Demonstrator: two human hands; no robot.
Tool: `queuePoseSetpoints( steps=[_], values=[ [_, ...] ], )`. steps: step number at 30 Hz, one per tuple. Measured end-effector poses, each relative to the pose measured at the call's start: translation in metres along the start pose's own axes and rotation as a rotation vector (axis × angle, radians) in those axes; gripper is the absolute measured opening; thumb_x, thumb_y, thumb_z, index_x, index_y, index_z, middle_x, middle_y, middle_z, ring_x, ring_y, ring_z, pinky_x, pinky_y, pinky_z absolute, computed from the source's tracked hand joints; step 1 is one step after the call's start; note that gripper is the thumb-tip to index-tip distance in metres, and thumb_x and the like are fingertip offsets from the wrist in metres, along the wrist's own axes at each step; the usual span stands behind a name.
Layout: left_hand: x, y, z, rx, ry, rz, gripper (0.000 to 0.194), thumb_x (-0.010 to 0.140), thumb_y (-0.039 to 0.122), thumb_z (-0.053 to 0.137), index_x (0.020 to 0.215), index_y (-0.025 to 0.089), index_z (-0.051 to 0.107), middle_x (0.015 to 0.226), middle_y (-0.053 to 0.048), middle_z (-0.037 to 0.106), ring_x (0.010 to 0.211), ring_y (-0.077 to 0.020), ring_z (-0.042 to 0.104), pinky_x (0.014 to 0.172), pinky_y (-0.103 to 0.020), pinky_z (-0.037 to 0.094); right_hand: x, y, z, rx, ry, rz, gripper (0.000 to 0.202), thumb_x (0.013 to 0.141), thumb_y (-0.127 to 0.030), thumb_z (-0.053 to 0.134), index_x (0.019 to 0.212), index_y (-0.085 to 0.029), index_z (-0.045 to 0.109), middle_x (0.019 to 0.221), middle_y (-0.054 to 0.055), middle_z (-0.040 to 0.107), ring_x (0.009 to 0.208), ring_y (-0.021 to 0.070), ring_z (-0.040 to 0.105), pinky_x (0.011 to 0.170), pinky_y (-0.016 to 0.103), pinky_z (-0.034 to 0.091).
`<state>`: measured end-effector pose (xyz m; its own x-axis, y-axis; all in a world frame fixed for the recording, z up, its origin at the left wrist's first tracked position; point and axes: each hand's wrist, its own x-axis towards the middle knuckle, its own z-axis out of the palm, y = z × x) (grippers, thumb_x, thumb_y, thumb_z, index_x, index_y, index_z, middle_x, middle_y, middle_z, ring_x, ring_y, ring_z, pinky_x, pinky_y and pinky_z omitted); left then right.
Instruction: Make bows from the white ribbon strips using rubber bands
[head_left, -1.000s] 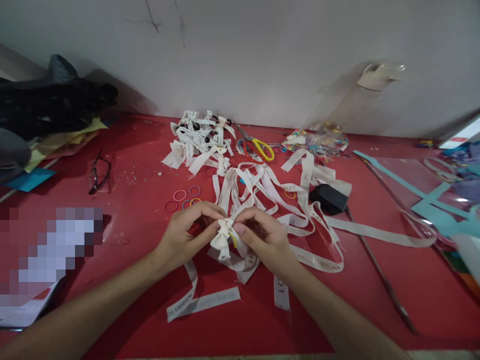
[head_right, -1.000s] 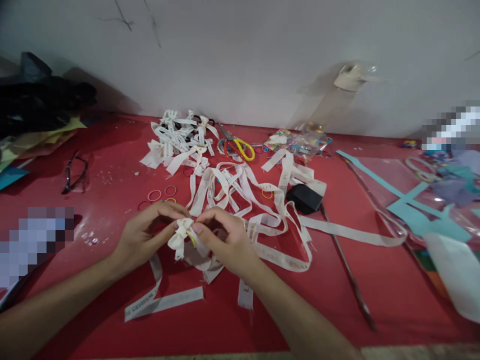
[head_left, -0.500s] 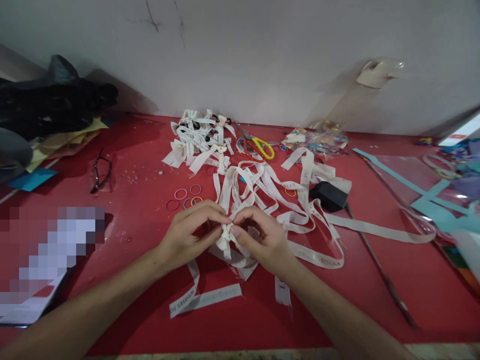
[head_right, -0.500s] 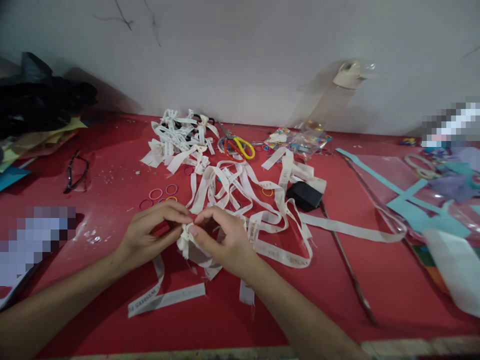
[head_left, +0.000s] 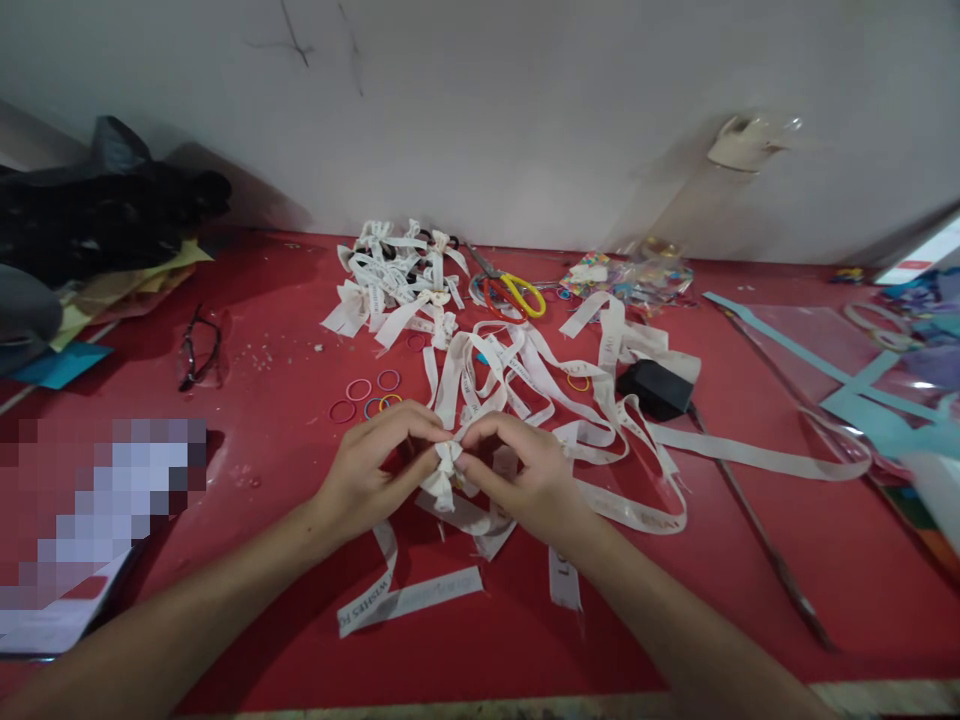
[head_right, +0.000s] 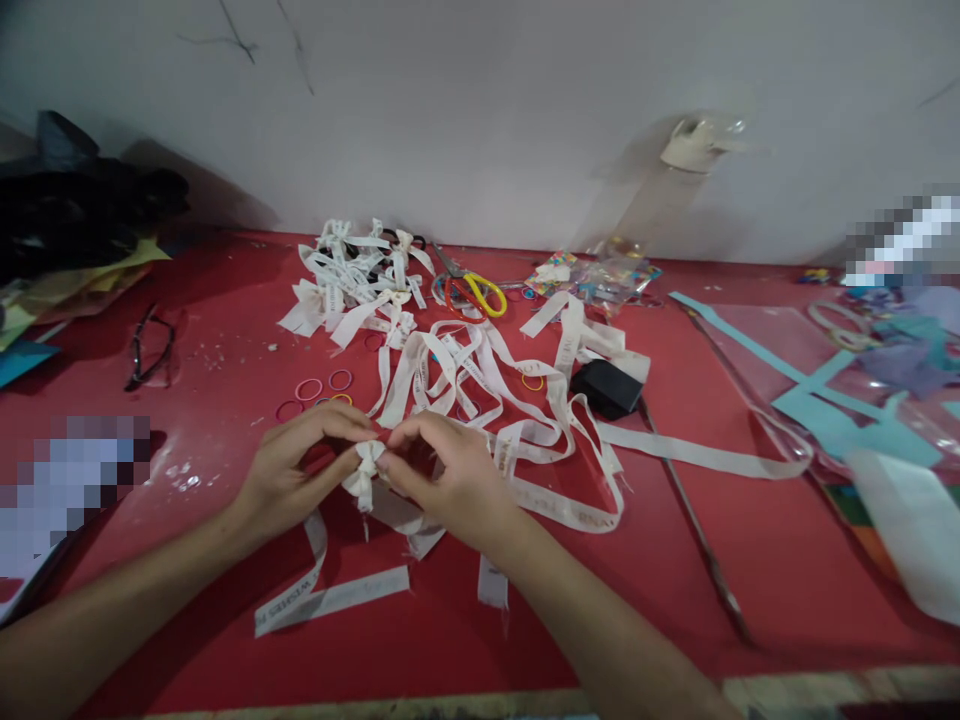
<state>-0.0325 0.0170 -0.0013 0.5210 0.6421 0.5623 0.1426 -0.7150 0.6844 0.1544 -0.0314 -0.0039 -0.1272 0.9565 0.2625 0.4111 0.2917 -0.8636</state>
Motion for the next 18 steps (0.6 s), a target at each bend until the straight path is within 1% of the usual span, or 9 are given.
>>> queuePoseSetpoints(
  steps=[5, 7, 10, 12, 16, 18],
  values=[
    [-0.001, -0.0008, -0.0006, -0.061, -0.029, -0.049, 0.008, 0.087, 0.01, 0.059, 0.091, 0.016, 0.061, 0.084, -0.004, 0.067, 0.079, -0.0115, 0.064, 0.07, -0.021, 0.051, 0.0, -0.0003, 0.0051, -0.1, 0.089, -0.148, 0.007, 0.086, -0.017, 0.06, 0.081, -0.02, 0.06, 0.073, -0.001, 0.066, 0.066, 0.0113, 0.06, 0.063, 0.022, 0.045],
    [-0.0008, -0.001, -0.0004, -0.09, -0.04, -0.065, 0.006, 0.087, 0.012, 0.059, 0.09, 0.017, 0.061, 0.083, -0.003, 0.067, 0.077, -0.012, 0.064, 0.069, -0.022, 0.051, 0.0001, -0.0013, 0.005, -0.11, 0.107, -0.173, 0.008, 0.086, -0.016, 0.059, 0.08, -0.02, 0.06, 0.073, 0.0, 0.066, 0.066, 0.0117, 0.061, 0.062, 0.023, 0.046],
    [0.0002, -0.0014, 0.0002, -0.123, -0.047, -0.082, 0.002, 0.088, 0.016, 0.06, 0.087, 0.016, 0.061, 0.081, -0.003, 0.067, 0.076, -0.0124, 0.064, 0.067, -0.022, 0.05, -0.0002, -0.0022, 0.0033, -0.121, 0.101, -0.154, 0.009, 0.086, -0.016, 0.058, 0.078, -0.021, 0.059, 0.07, 0.0, 0.065, 0.063, 0.0117, 0.059, 0.058, 0.023, 0.045],
    [0.0009, -0.0024, 0.0003, -0.134, -0.064, -0.093, 0.004, 0.088, 0.018, 0.059, 0.086, 0.016, 0.061, 0.081, -0.004, 0.067, 0.075, -0.0126, 0.063, 0.066, -0.023, 0.05, -0.0008, -0.0017, 0.0021, -0.12, 0.081, -0.132, 0.008, 0.084, -0.017, 0.058, 0.076, -0.021, 0.059, 0.068, -0.001, 0.064, 0.06, 0.0117, 0.057, 0.056, 0.023, 0.044],
    [0.0008, -0.0066, -0.0002, -0.116, -0.172, -0.154, 0.007, 0.09, 0.021, 0.057, 0.09, 0.016, 0.062, 0.082, -0.005, 0.067, 0.074, -0.0126, 0.063, 0.067, -0.024, 0.05, -0.0019, 0.0008, 0.0016, -0.113, 0.048, -0.091, 0.007, 0.08, -0.016, 0.061, 0.075, -0.021, 0.059, 0.066, -0.002, 0.063, 0.056, 0.0103, 0.054, 0.053, 0.022, 0.042],
    [0.0002, -0.008, -0.0004, -0.116, -0.194, -0.179, 0.009, 0.09, 0.021, 0.057, 0.092, 0.016, 0.063, 0.084, -0.005, 0.068, 0.074, -0.0126, 0.063, 0.066, -0.024, 0.05, -0.0016, 0.0014, 0.0017, -0.112, 0.043, -0.095, 0.008, 0.081, -0.016, 0.061, 0.075, -0.02, 0.059, 0.065, -0.002, 0.063, 0.055, 0.0101, 0.054, 0.052, 0.022, 0.042]
  ],
)
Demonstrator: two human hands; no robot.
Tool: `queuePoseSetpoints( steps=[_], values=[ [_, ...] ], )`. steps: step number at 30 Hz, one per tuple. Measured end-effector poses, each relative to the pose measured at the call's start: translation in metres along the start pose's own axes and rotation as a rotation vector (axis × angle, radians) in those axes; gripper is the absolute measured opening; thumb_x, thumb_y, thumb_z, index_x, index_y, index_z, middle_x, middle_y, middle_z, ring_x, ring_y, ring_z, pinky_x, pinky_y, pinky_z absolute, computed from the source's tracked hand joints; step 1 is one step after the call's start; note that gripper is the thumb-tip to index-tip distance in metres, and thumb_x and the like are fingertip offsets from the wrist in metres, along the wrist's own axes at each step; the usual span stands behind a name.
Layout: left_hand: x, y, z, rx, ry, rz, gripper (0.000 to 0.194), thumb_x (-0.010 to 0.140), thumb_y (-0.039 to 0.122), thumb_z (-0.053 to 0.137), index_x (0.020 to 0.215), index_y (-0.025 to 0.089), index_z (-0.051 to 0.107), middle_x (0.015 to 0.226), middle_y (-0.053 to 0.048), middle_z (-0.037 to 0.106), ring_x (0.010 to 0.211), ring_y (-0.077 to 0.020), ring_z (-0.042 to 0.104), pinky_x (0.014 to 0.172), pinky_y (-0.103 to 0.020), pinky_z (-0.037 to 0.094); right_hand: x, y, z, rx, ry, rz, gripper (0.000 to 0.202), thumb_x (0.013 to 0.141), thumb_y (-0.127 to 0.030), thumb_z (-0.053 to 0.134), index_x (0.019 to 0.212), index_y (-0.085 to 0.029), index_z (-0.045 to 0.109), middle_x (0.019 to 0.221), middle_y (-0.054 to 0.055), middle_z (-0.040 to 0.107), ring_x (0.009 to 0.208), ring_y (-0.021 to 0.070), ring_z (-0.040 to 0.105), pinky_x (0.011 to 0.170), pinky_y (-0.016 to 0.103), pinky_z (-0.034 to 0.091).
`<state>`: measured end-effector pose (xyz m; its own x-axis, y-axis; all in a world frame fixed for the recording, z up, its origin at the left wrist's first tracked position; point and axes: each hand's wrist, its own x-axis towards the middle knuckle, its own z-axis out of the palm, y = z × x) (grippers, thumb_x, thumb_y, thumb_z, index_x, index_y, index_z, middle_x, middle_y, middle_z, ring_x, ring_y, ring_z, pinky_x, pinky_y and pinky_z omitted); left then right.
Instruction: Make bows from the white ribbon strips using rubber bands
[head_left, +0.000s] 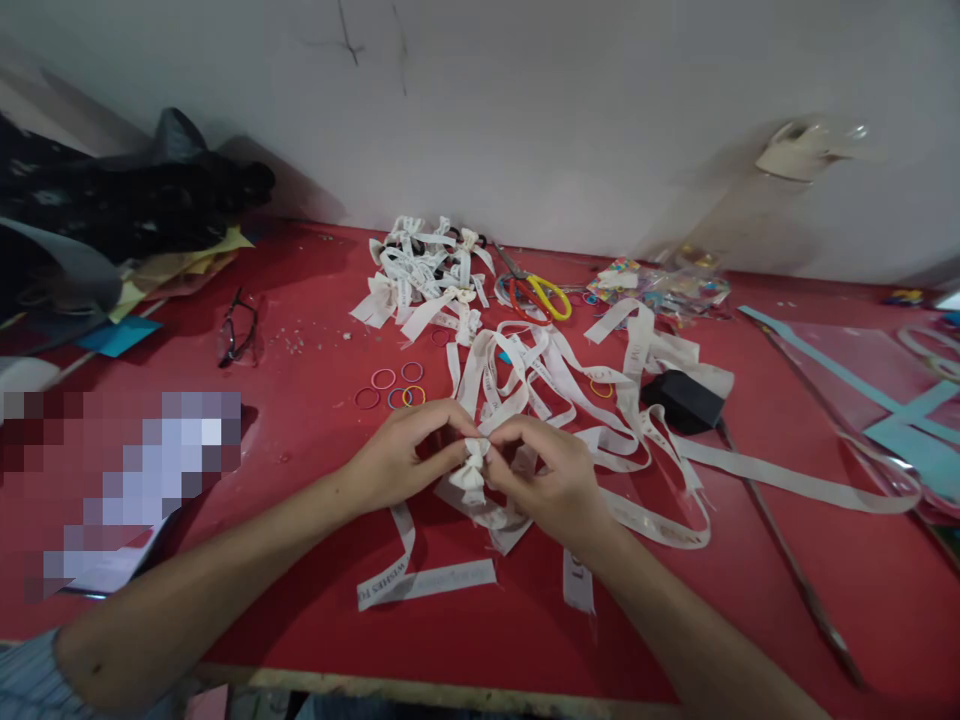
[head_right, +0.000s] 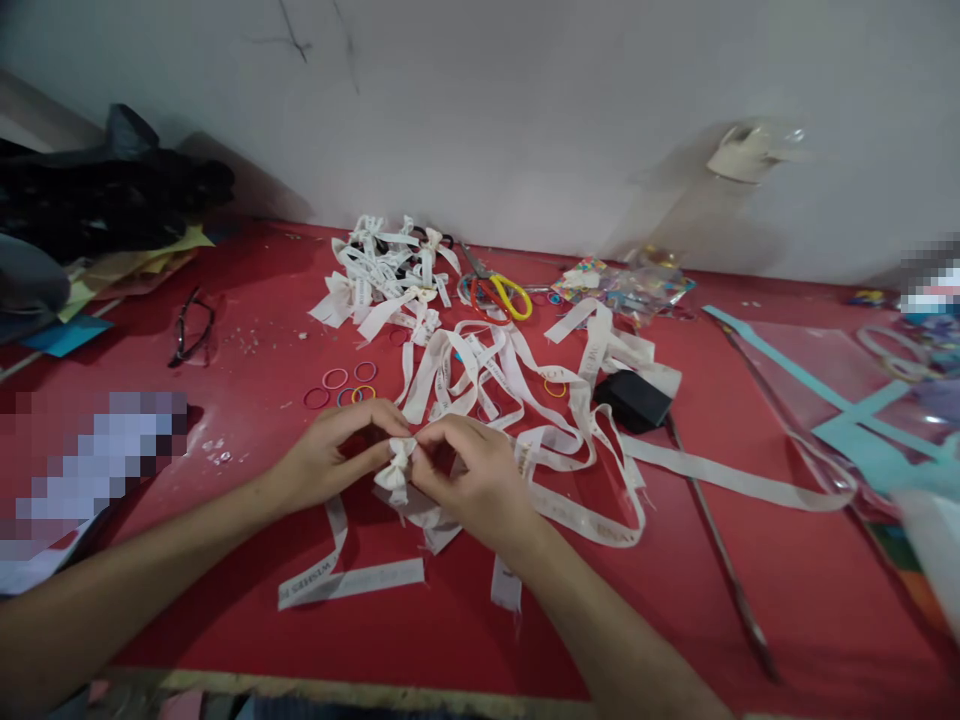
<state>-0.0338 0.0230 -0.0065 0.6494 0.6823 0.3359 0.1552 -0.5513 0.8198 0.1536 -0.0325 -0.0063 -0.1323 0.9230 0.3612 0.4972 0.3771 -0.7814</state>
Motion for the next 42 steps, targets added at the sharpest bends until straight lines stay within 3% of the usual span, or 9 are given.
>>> queuePoseSetpoints(
  steps=[5, 8, 13, 17, 26, 34, 42],
  values=[
    [-0.001, 0.002, 0.001, -0.094, 0.043, -0.058, 0.012, 0.091, 0.026, 0.058, 0.088, 0.015, 0.063, 0.081, -0.004, 0.066, 0.072, -0.0124, 0.062, 0.065, -0.023, 0.049, 0.003, 0.002, -0.002, 0.033, 0.01, -0.047, 0.005, 0.085, -0.018, 0.06, 0.082, -0.02, 0.063, 0.073, 0.001, 0.067, 0.062, 0.012, 0.059, 0.056, 0.024, 0.046],
    [-0.001, 0.003, 0.002, -0.109, 0.052, -0.073, 0.013, 0.09, 0.026, 0.058, 0.086, 0.015, 0.062, 0.079, -0.003, 0.065, 0.071, -0.0118, 0.06, 0.066, -0.023, 0.048, 0.005, 0.006, -0.005, 0.071, -0.059, -0.059, 0.003, 0.083, -0.017, 0.062, 0.084, -0.02, 0.062, 0.078, 0.001, 0.068, 0.069, 0.0135, 0.062, 0.063, 0.025, 0.049],
    [-0.001, 0.001, 0.002, -0.145, 0.022, -0.061, 0.012, 0.09, 0.026, 0.059, 0.087, 0.015, 0.064, 0.08, -0.004, 0.065, 0.074, -0.0123, 0.061, 0.067, -0.023, 0.049, 0.005, 0.008, -0.008, 0.125, -0.11, 0.003, 0.004, 0.083, -0.019, 0.064, 0.082, -0.021, 0.062, 0.077, 0.001, 0.067, 0.071, 0.0141, 0.062, 0.063, 0.026, 0.048],
    [-0.001, 0.002, 0.001, -0.16, 0.077, -0.037, 0.012, 0.09, 0.026, 0.06, 0.085, 0.016, 0.064, 0.081, -0.005, 0.066, 0.075, -0.0129, 0.063, 0.068, -0.024, 0.05, 0.003, 0.001, -0.006, 0.163, -0.089, 0.078, 0.007, 0.087, -0.024, 0.06, 0.081, -0.022, 0.061, 0.075, 0.0, 0.066, 0.069, 0.0139, 0.061, 0.061, 0.026, 0.047],
    [0.001, 0.006, 0.0, -0.109, 0.134, 0.081, 0.007, 0.087, 0.021, 0.064, 0.082, 0.017, 0.067, 0.079, -0.005, 0.071, 0.073, -0.0138, 0.066, 0.066, -0.024, 0.052, 0.003, 0.0, -0.005, 0.116, -0.065, 0.007, 0.009, 0.088, -0.02, 0.057, 0.08, -0.021, 0.062, 0.077, 0.001, 0.068, 0.07, 0.0139, 0.063, 0.065, 0.027, 0.048],
    [0.002, 0.01, -0.001, -0.108, 0.146, 0.043, 0.009, 0.087, 0.022, 0.064, 0.08, 0.016, 0.067, 0.078, -0.006, 0.072, 0.073, -0.0149, 0.067, 0.066, -0.025, 0.053, 0.005, 0.0, -0.006, 0.106, -0.059, 0.009, 0.01, 0.087, -0.019, 0.058, 0.081, -0.021, 0.065, 0.077, 0.001, 0.071, 0.07, 0.0139, 0.065, 0.065, 0.026, 0.049],
    [-0.001, 0.011, 0.002, -0.044, 0.259, 0.043, 0.005, 0.087, 0.018, 0.062, 0.086, 0.017, 0.067, 0.079, -0.004, 0.07, 0.072, -0.013, 0.065, 0.063, -0.023, 0.051, 0.003, -0.002, -0.003, 0.084, 0.089, 0.043, 0.008, 0.088, -0.022, 0.059, 0.083, -0.021, 0.064, 0.076, 0.002, 0.069, 0.068, 0.0147, 0.064, 0.063, 0.028, 0.05]
  ],
)
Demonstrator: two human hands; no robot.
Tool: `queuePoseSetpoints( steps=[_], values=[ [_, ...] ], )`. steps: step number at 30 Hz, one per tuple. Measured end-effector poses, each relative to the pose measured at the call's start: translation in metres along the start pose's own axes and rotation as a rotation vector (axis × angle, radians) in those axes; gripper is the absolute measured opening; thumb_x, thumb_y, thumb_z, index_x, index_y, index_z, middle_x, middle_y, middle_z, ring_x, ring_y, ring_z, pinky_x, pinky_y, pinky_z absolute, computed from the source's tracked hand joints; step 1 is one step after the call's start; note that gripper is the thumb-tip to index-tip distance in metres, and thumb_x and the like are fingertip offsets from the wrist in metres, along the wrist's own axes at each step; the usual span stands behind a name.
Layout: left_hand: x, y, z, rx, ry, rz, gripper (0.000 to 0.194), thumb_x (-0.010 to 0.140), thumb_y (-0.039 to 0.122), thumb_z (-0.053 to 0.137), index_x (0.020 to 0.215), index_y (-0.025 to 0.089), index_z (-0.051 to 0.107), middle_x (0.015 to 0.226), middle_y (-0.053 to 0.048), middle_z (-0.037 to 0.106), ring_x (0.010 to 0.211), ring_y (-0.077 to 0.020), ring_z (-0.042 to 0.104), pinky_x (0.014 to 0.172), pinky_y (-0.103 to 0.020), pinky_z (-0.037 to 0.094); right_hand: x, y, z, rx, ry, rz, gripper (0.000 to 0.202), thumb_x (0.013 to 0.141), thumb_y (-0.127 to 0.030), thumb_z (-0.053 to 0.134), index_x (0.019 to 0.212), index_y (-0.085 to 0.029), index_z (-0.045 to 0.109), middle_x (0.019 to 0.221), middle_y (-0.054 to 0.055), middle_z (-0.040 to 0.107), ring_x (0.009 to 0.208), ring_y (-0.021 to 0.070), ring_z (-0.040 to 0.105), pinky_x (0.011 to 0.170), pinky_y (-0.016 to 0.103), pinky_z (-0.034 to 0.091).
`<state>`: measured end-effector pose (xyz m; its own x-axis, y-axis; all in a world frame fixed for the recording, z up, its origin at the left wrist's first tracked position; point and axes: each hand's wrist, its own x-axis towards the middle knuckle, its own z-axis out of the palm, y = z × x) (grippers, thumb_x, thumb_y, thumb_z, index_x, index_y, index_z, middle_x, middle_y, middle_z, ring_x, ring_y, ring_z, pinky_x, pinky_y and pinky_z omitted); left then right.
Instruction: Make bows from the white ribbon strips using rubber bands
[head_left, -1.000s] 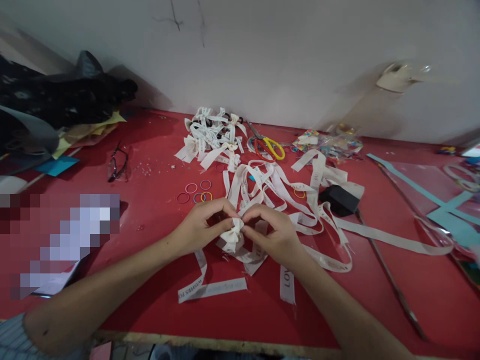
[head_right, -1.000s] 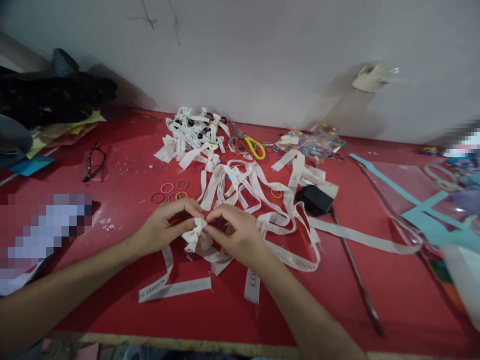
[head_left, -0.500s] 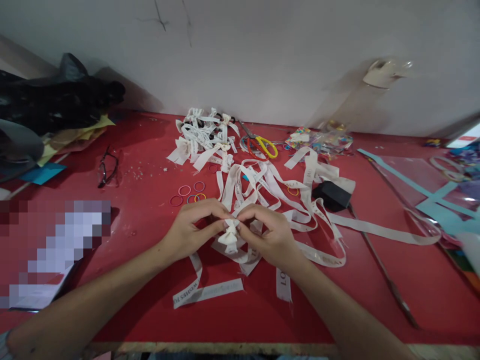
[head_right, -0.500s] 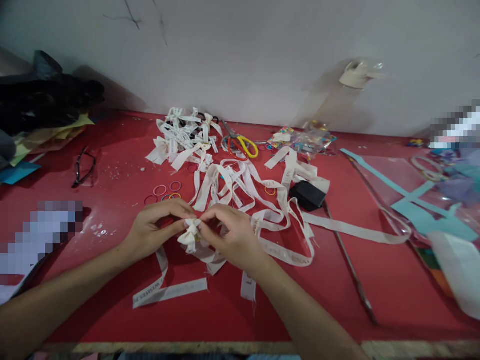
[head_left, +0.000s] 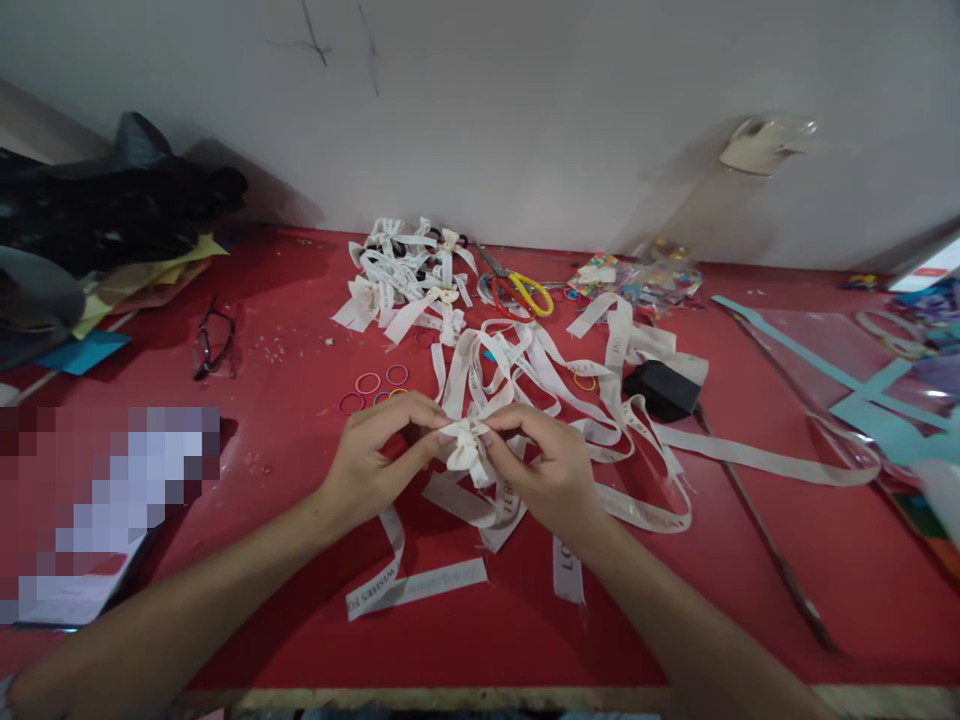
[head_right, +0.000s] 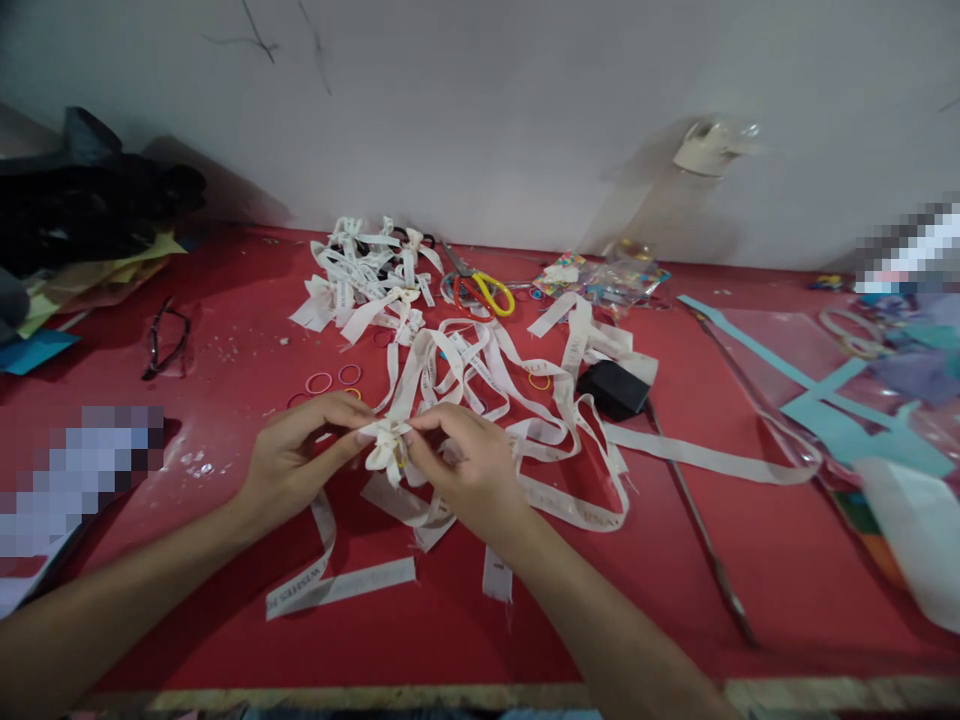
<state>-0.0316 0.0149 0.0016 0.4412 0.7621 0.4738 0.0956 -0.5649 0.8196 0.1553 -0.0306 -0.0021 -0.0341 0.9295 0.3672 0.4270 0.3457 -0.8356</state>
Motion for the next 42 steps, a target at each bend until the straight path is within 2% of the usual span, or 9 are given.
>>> queuePoseSetpoints(
  steps=[7, 11, 14, 19, 25, 28, 32, 36, 42],
  values=[
    [0.0009, -0.0035, 0.0021, 0.066, -0.115, -0.08, 0.009, 0.087, 0.017, 0.058, 0.094, 0.017, 0.065, 0.077, -0.002, 0.07, 0.067, -0.0119, 0.065, 0.06, -0.021, 0.05, -0.0021, 0.0001, 0.0035, -0.026, -0.001, -0.071, 0.005, 0.088, -0.019, 0.056, 0.089, -0.022, 0.06, 0.078, 0.001, 0.067, 0.07, 0.0135, 0.063, 0.065, 0.026, 0.049],
    [0.0, -0.0046, 0.002, 0.1, -0.103, -0.028, 0.007, 0.087, 0.016, 0.058, 0.089, 0.017, 0.065, 0.076, -0.001, 0.07, 0.066, -0.0115, 0.065, 0.061, -0.021, 0.05, -0.0023, -0.0013, 0.0043, -0.059, -0.079, -0.052, 0.008, 0.089, -0.019, 0.053, 0.088, -0.022, 0.06, 0.077, 0.001, 0.067, 0.068, 0.0132, 0.061, 0.064, 0.025, 0.046],
    [-0.0001, -0.0048, 0.0026, 0.089, -0.089, -0.051, 0.007, 0.085, 0.014, 0.06, 0.087, 0.017, 0.066, 0.074, -0.001, 0.07, 0.065, -0.0113, 0.065, 0.059, -0.02, 0.05, -0.0032, -0.0003, 0.005, -0.113, -0.123, -0.046, 0.01, 0.089, -0.017, 0.051, 0.085, -0.021, 0.059, 0.07, -0.001, 0.063, 0.06, 0.0116, 0.055, 0.059, 0.024, 0.042],
    [0.0002, -0.0018, 0.0039, -0.013, -0.088, -0.184, 0.006, 0.086, 0.02, 0.06, 0.085, 0.017, 0.066, 0.072, -0.001, 0.069, 0.061, -0.0105, 0.063, 0.055, -0.019, 0.049, -0.0061, 0.0004, 0.0063, -0.102, 0.021, 0.031, 0.01, 0.087, -0.019, 0.053, 0.078, -0.021, 0.055, 0.067, -0.002, 0.059, 0.055, 0.0102, 0.05, 0.054, 0.023, 0.038],
    [-0.0015, -0.001, 0.0032, -0.175, -0.15, -0.345, 0.01, 0.089, 0.027, 0.06, 0.094, 0.019, 0.064, 0.078, 0.001, 0.064, 0.065, -0.0086, 0.06, 0.059, -0.018, 0.049, -0.0054, -0.0003, 0.0068, -0.065, -0.043, 0.088, 0.009, 0.088, -0.019, 0.051, 0.082, -0.02, 0.058, 0.068, -0.003, 0.058, 0.051, 0.008, 0.046, 0.05, 0.021, 0.036],
    [-0.0033, -0.0016, 0.0034, -0.322, -0.14, -0.417, 0.015, 0.091, 0.031, 0.059, 0.101, 0.021, 0.058, 0.081, 0.002, 0.062, 0.064, -0.0079, 0.057, 0.057, -0.018, 0.049, -0.0047, -0.0011, 0.0055, -0.032, -0.017, 0.076, 0.01, 0.09, -0.02, 0.05, 0.083, -0.02, 0.058, 0.067, -0.003, 0.058, 0.051, 0.0081, 0.047, 0.05, 0.021, 0.037],
    [-0.0043, -0.001, 0.0032, -0.388, -0.151, -0.385, 0.016, 0.087, 0.031, 0.065, 0.095, 0.02, 0.056, 0.08, 0.002, 0.061, 0.065, -0.0075, 0.057, 0.058, -0.017, 0.047, -0.0046, -0.0025, 0.0034, -0.04, 0.039, 0.09, 0.01, 0.089, -0.019, 0.05, 0.083, -0.019, 0.057, 0.068, -0.001, 0.06, 0.056, 0.0101, 0.054, 0.053, 0.022, 0.041],
    [-0.0014, 0.0015, 0.0027, -0.318, -0.14, -0.346, 0.016, 0.081, 0.028, 0.071, 0.086, 0.018, 0.06, 0.079, 0.001, 0.063, 0.069, -0.0081, 0.059, 0.062, -0.017, 0.047, -0.0056, -0.0018, 0.0037, -0.08, 0.103, 0.075, 0.009, 0.087, -0.019, 0.051, 0.08, -0.018, 0.056, 0.066, -0.002, 0.059, 0.056, 0.0102, 0.054, 0.053, 0.021, 0.041],
    [0.0029, 0.0046, 0.0053, -0.304, -0.167, -0.415, 0.014, 0.079, 0.027, 0.072, 0.082, 0.016, 0.064, 0.075, 0.001, 0.064, 0.065, -0.0071, 0.057, 0.059, -0.016, 0.045, -0.0059, -0.0003, 0.0052, -0.119, 0.151, 0.008, 0.01, 0.086, -0.017, 0.052, 0.077, -0.018, 0.054, 0.062, -0.004, 0.056, 0.052, 0.0085, 0.051, 0.051, 0.02, 0.04]
  ],
)
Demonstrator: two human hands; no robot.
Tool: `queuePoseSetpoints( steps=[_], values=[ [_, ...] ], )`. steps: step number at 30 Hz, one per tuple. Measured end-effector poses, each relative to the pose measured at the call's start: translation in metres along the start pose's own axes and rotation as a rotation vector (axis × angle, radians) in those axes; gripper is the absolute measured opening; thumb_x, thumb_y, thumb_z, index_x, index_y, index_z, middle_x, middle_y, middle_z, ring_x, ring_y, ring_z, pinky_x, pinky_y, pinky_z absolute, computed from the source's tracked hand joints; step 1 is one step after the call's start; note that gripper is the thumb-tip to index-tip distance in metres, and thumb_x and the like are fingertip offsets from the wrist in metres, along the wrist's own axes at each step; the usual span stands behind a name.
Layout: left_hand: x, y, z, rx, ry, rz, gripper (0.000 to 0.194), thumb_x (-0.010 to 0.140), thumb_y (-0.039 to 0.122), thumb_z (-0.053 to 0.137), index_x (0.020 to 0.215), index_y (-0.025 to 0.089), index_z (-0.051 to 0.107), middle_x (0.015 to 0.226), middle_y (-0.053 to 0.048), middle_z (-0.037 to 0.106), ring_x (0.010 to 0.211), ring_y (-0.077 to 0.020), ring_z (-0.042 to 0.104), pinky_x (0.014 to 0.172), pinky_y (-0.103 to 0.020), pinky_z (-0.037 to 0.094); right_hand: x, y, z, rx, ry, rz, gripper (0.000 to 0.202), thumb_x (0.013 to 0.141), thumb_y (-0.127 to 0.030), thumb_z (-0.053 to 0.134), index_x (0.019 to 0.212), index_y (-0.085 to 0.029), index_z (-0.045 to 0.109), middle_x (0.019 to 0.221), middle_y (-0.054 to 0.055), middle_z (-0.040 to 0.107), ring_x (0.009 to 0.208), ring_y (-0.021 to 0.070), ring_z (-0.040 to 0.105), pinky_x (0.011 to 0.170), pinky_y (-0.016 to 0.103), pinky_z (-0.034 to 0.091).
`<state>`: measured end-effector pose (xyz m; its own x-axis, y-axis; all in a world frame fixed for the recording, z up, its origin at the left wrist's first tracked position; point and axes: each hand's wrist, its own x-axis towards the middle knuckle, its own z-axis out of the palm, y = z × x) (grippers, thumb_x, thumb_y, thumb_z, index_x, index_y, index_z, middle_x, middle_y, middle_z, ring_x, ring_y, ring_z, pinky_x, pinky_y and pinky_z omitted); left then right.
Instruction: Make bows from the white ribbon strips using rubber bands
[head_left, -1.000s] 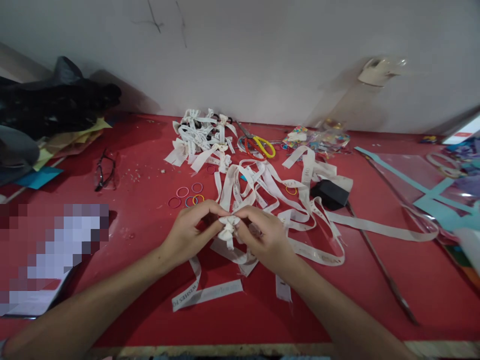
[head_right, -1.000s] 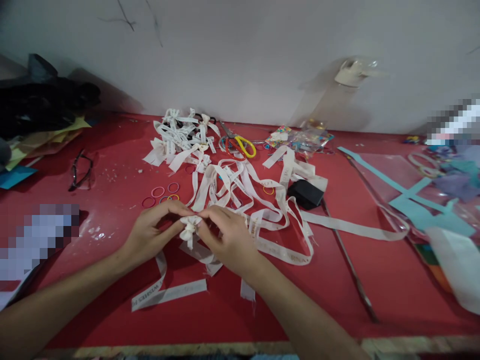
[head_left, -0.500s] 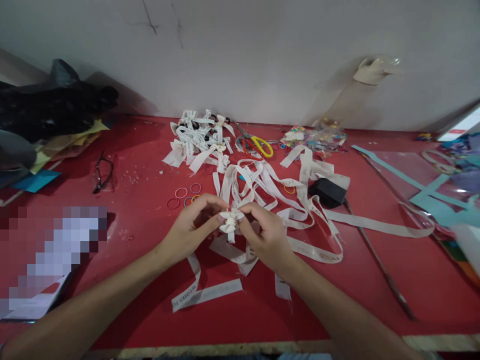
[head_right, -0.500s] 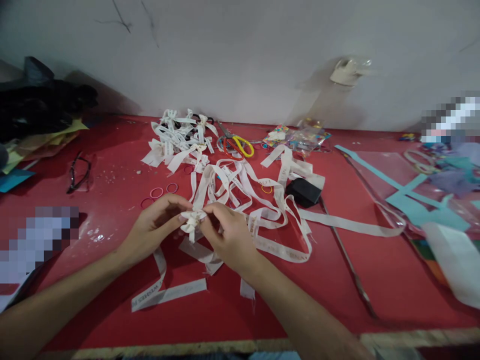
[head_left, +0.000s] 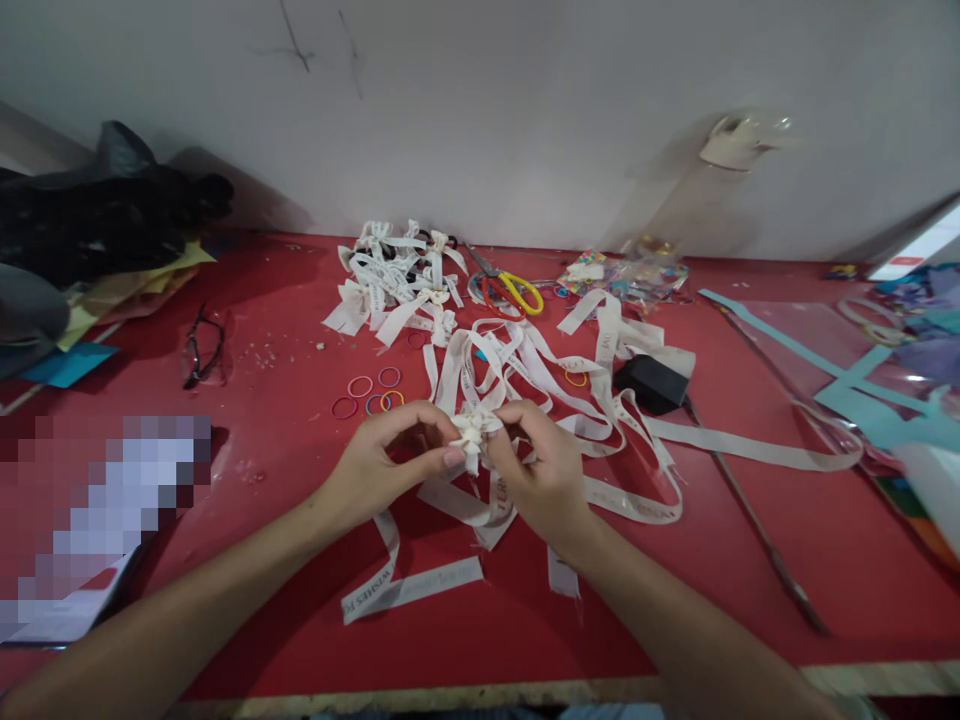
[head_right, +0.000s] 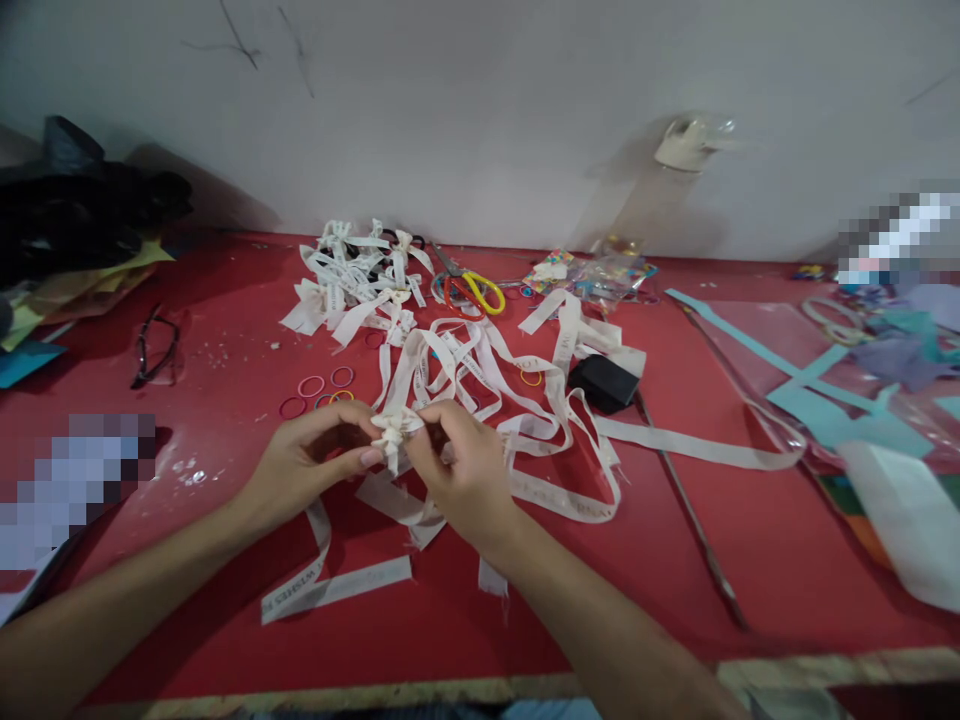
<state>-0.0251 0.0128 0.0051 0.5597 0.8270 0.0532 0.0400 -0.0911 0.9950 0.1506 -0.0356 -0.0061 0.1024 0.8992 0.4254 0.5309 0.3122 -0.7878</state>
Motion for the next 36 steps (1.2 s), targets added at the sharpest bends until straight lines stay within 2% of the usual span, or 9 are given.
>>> queuePoseSetpoints(
  steps=[10, 16, 20, 22, 25, 29, 32, 36],
  values=[
    [-0.001, -0.004, -0.001, -0.075, 0.035, -0.138, 0.02, 0.083, 0.034, 0.069, 0.081, 0.016, 0.06, 0.068, 0.002, 0.06, 0.055, -0.006, 0.053, 0.051, -0.016, 0.044, 0.001, 0.002, 0.002, 0.018, -0.018, 0.028, 0.009, 0.087, -0.017, 0.053, 0.079, -0.019, 0.056, 0.066, -0.003, 0.059, 0.056, 0.0092, 0.054, 0.053, 0.02, 0.043],
    [0.002, 0.0, 0.002, -0.182, -0.053, -0.197, 0.023, 0.077, 0.033, 0.073, 0.079, 0.016, 0.058, 0.066, 0.004, 0.059, 0.052, -0.005, 0.051, 0.049, -0.016, 0.043, -0.001, 0.002, 0.002, -0.058, 0.068, -0.05, 0.008, 0.085, -0.015, 0.054, 0.078, -0.019, 0.055, 0.067, -0.003, 0.059, 0.055, 0.0092, 0.053, 0.053, 0.021, 0.043],
    [0.002, -0.001, 0.002, -0.175, -0.036, -0.209, 0.021, 0.079, 0.033, 0.072, 0.079, 0.015, 0.059, 0.065, 0.004, 0.058, 0.052, -0.0042, 0.05, 0.049, -0.015, 0.043, -0.001, 0.003, 0.002, -0.046, 0.056, -0.017, 0.007, 0.084, -0.015, 0.055, 0.079, -0.019, 0.056, 0.065, -0.003, 0.059, 0.055, 0.01, 0.053, 0.052, 0.022, 0.043],
    [0.002, -0.003, 0.001, -0.149, 0.0, -0.207, 0.021, 0.08, 0.033, 0.071, 0.08, 0.015, 0.06, 0.064, 0.004, 0.058, 0.052, -0.0045, 0.051, 0.049, -0.015, 0.043, 0.0, 0.003, 0.003, -0.019, 0.041, -0.008, 0.006, 0.084, -0.015, 0.055, 0.086, -0.02, 0.058, 0.074, -0.002, 0.062, 0.062, 0.0117, 0.058, 0.058, 0.023, 0.047],
    [0.002, -0.004, 0.0, -0.122, 0.038, -0.188, 0.02, 0.08, 0.032, 0.07, 0.079, 0.016, 0.059, 0.062, 0.004, 0.058, 0.051, -0.0049, 0.051, 0.048, -0.015, 0.043, 0.002, 0.002, 0.002, 0.001, 0.078, -0.03, 0.019, 0.084, -0.013, 0.055, 0.1, -0.022, 0.058, 0.093, 0.002, 0.064, 0.081, 0.0156, 0.062, 0.072, 0.03, 0.051],
    [0.001, -0.003, 0.0, -0.131, 0.07, -0.167, 0.02, 0.081, 0.031, 0.07, 0.079, 0.016, 0.058, 0.062, 0.004, 0.058, 0.05, -0.0049, 0.051, 0.048, -0.015, 0.043, 0.003, -0.004, -0.001, 0.011, 0.171, -0.14, 0.016, 0.085, -0.011, 0.058, 0.095, -0.024, 0.059, 0.092, 0.003, 0.063, 0.088, 0.0181, 0.06, 0.079, 0.035, 0.05],
    [0.001, -0.002, -0.001, -0.137, 0.07, -0.152, 0.02, 0.081, 0.032, 0.071, 0.08, 0.016, 0.058, 0.064, 0.004, 0.059, 0.051, -0.0052, 0.051, 0.049, -0.016, 0.043, 0.002, -0.007, -0.002, 0.041, 0.08, -0.214, 0.015, 0.084, -0.012, 0.062, 0.092, -0.024, 0.06, 0.086, 0.003, 0.064, 0.084, 0.0187, 0.06, 0.076, 0.035, 0.05],
    [0.001, -0.003, -0.001, -0.137, 0.046, -0.14, 0.02, 0.082, 0.033, 0.07, 0.081, 0.016, 0.059, 0.065, 0.003, 0.059, 0.053, -0.0053, 0.052, 0.05, -0.016, 0.044, 0.001, -0.005, 0.001, 0.079, -0.002, -0.191, 0.012, 0.084, -0.013, 0.064, 0.09, -0.023, 0.061, 0.085, 0.003, 0.066, 0.082, 0.0179, 0.061, 0.074, 0.033, 0.05]
  ],
)
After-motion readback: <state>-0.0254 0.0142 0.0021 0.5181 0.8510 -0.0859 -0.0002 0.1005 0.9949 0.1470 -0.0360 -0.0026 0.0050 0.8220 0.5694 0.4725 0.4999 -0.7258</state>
